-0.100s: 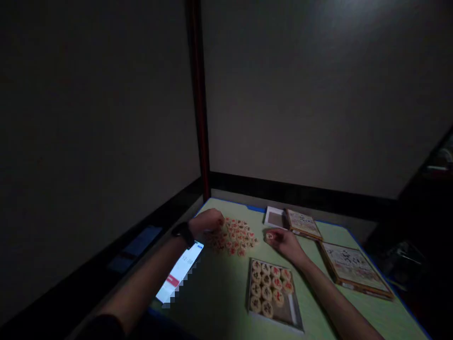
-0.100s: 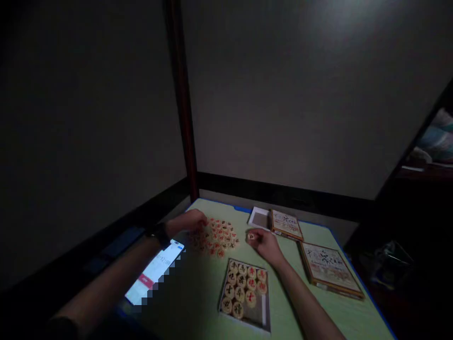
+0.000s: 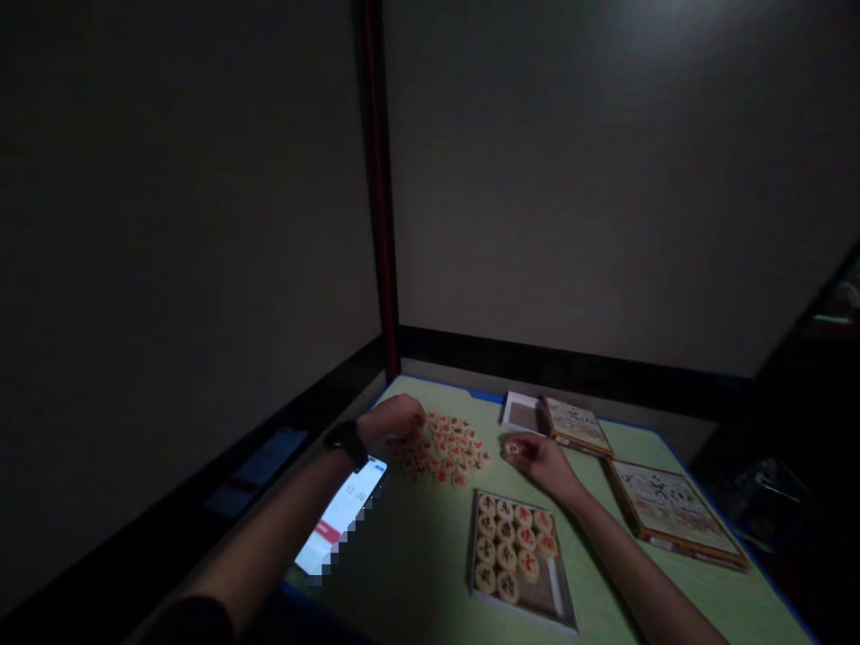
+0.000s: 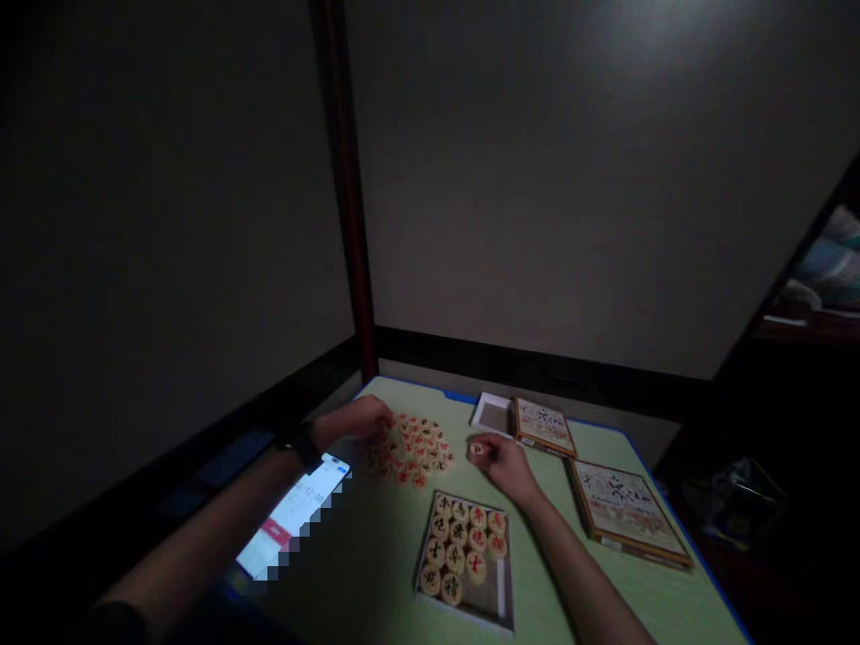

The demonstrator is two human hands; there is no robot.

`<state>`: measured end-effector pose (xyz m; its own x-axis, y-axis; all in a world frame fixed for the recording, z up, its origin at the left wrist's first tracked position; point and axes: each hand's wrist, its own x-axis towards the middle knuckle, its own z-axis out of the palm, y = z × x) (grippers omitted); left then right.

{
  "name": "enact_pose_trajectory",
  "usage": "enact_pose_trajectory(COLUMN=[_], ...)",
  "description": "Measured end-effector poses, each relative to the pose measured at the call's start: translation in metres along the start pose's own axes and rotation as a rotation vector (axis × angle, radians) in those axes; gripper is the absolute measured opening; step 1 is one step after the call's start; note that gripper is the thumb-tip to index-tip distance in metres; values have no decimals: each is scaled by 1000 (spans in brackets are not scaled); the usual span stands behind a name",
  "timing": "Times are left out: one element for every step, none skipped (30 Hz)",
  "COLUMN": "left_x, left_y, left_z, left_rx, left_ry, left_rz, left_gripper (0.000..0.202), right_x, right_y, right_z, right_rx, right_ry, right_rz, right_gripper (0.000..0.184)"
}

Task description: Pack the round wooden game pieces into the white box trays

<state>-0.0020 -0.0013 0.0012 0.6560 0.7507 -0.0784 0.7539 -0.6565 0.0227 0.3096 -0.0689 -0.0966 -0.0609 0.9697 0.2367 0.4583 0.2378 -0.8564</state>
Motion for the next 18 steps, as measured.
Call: enact_pose_trajectory(left_x=[0, -1, -1, -1, 0, 0, 0, 1, 1, 1, 0, -1, -2, -4, -5, -7, -8, -10], left_y=[0, 0, 0, 0, 0, 0, 1, 1, 2, 3, 3, 4, 4, 4, 5, 5, 6, 7], left_z=[0, 0, 0, 0, 0, 0, -1, -1, -3, -4, -5, -7, -9, -10, -12, -13, -13, -14], left_rx=[-2, -4, -4, -4, -3, -2, -2, -1, 0, 2, 7, 13, 21, 31, 42, 54, 63, 68], left_ry=[-3, -9, -17, -27, -38, -49, -58, -66, -73, -80, -89, -97, -104, -110, -115, -118, -120, -122], left_rz=[1, 1, -1, -6, -12, -19, -26, -34, -40, -46, -52, -60, -68, -76, -84, -92, -94, -93], left_gripper=[25, 25, 25, 25, 25, 25, 26, 26, 26, 26, 24, 21, 19, 17, 16, 15, 15, 16], right_x=[0, 0, 1, 1, 2, 2, 3, 3, 3, 3, 3, 4, 4, 4, 4, 4, 4, 4], right_y=[1, 1, 2, 4, 5, 6, 8, 9, 10, 11, 12, 14, 15, 16, 16, 17, 18, 18], right_z=[0, -1, -1, -1, -1, -1, 0, 0, -1, -1, -1, -1, -1, -1, -2, -2, -2, -2], right_rx=[2, 8, 20, 36, 53, 68, 81, 88, 90, 87, 81, 72, 63, 55, 49, 47, 46, 46], right_ry=[0, 1, 5, 10, 16, 20, 19, 14, 9, 4, 1, 1, 3, 6, 7, 6, 5, 3], right_rz=[-3, -7, -10, -10, -7, -2, 6, 13, 20, 24, 24, 20, 13, 5, -2, -8, -12, -14], right_gripper=[36, 35, 35, 35, 36, 36, 37, 36, 36, 35, 35, 35, 35, 34, 34, 34, 34, 35])
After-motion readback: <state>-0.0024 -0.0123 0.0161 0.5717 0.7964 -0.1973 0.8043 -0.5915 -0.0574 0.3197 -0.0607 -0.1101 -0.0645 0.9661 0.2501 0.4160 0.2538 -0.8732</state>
